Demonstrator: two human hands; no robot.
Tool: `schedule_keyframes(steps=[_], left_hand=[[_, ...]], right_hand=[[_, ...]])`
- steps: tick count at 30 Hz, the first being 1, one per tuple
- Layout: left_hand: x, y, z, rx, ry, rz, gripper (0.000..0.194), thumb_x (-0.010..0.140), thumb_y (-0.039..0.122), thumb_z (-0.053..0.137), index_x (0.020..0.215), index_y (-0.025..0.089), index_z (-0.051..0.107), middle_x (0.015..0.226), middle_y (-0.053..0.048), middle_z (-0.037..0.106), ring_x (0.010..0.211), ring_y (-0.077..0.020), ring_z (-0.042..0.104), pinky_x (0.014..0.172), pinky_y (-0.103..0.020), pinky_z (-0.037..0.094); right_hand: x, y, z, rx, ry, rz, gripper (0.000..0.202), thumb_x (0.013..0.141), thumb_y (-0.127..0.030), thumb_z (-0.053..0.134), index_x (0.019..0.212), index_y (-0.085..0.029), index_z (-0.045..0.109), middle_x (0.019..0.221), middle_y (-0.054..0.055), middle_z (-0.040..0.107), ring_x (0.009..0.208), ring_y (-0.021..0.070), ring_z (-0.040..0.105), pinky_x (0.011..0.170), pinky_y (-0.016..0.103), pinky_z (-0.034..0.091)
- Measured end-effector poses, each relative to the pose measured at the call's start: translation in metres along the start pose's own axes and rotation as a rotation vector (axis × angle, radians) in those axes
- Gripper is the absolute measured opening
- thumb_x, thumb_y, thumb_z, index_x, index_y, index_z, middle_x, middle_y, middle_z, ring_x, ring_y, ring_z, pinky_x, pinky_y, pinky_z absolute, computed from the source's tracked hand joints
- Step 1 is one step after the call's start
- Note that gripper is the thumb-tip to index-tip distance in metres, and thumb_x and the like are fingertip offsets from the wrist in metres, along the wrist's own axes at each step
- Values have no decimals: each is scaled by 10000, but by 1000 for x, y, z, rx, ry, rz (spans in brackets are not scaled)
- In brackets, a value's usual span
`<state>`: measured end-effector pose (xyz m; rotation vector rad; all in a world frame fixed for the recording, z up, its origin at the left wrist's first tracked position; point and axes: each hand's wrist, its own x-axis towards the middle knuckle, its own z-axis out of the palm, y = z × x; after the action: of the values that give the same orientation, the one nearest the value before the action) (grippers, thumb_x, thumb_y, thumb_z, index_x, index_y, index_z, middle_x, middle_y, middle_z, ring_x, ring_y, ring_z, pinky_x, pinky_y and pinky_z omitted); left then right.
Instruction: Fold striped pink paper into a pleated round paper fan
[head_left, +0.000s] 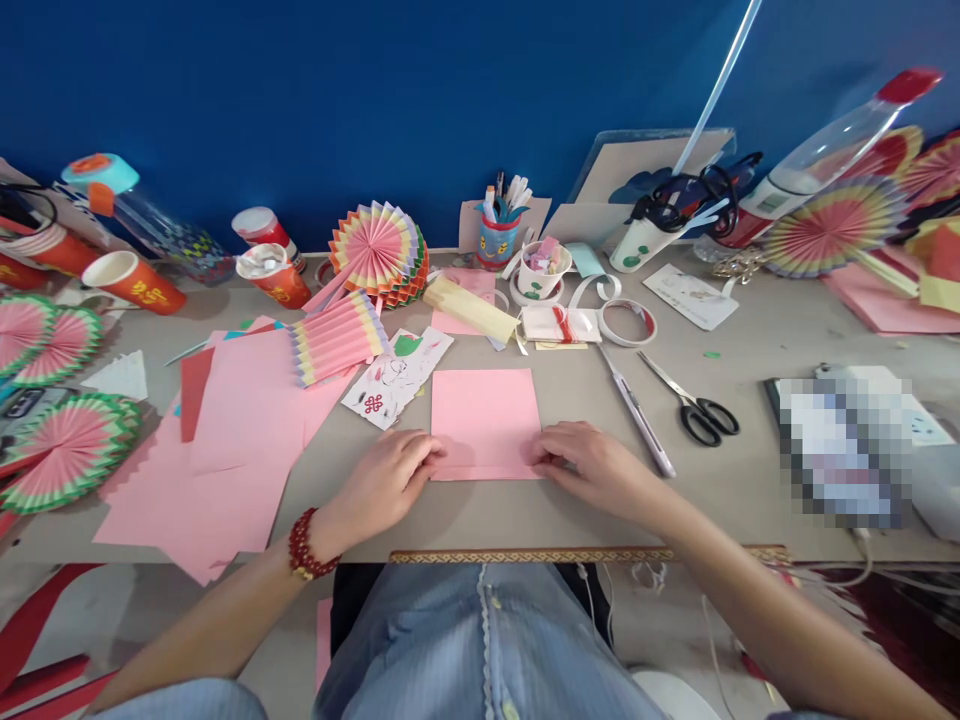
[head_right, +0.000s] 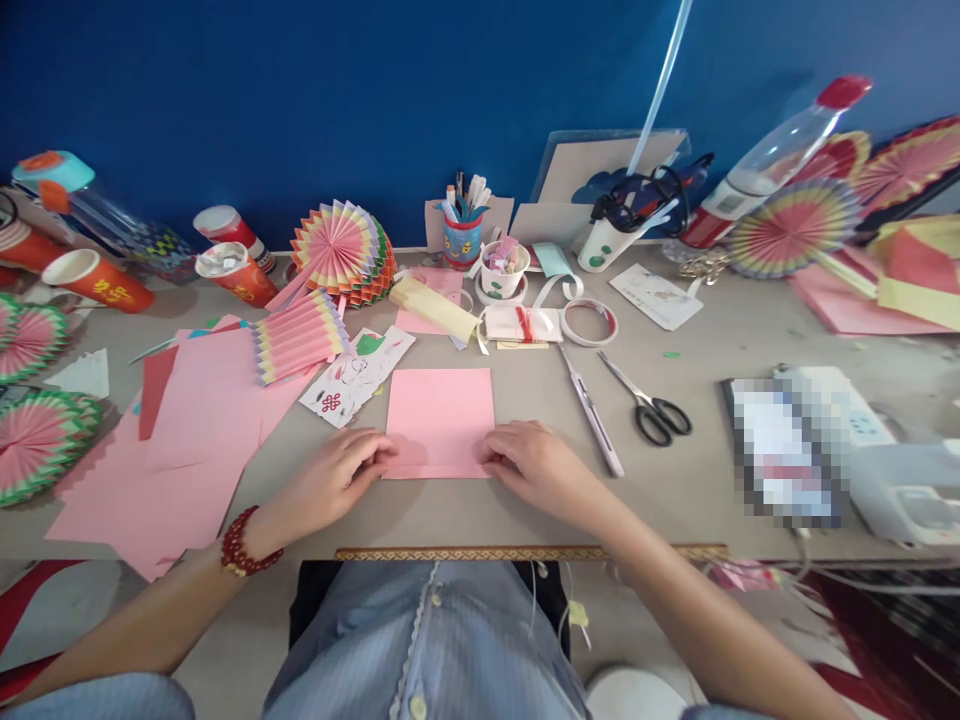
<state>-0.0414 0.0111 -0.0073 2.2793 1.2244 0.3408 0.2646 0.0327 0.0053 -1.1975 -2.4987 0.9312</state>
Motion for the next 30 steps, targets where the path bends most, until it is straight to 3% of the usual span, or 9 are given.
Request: schedule_keyframes(steps=[11,25,30], left_hand=[[1,6,-3,16,-7,-2,124,994,176,400,967,205,518,972,-28,648,921,-195,591,864,-364,437],[-7,4,5,42,64,50,280,922,112,427,1176,205,495,1028,-58,611,937,-214,559,885,-379,412],[-6,2,1,68,-11,99,325,940,104,417,1178,242,590,1071,-59,598,988,-209,555,885,-372,403]], right_hand=[[2,-1,-1,-20,-7,-6,163,865,-82,506,826,-210,600,771,7,645,723,163,571,753,290,402],[3,-9,0,-90,-14,52,113,870,-125,525,823,-209,585,772,13,640,730,176,572,762,314,410],[4,-10,0,-88,-3,67,102,896,-167,542,809,-208,576,775,15,632,719,174,572,757,312,409]])
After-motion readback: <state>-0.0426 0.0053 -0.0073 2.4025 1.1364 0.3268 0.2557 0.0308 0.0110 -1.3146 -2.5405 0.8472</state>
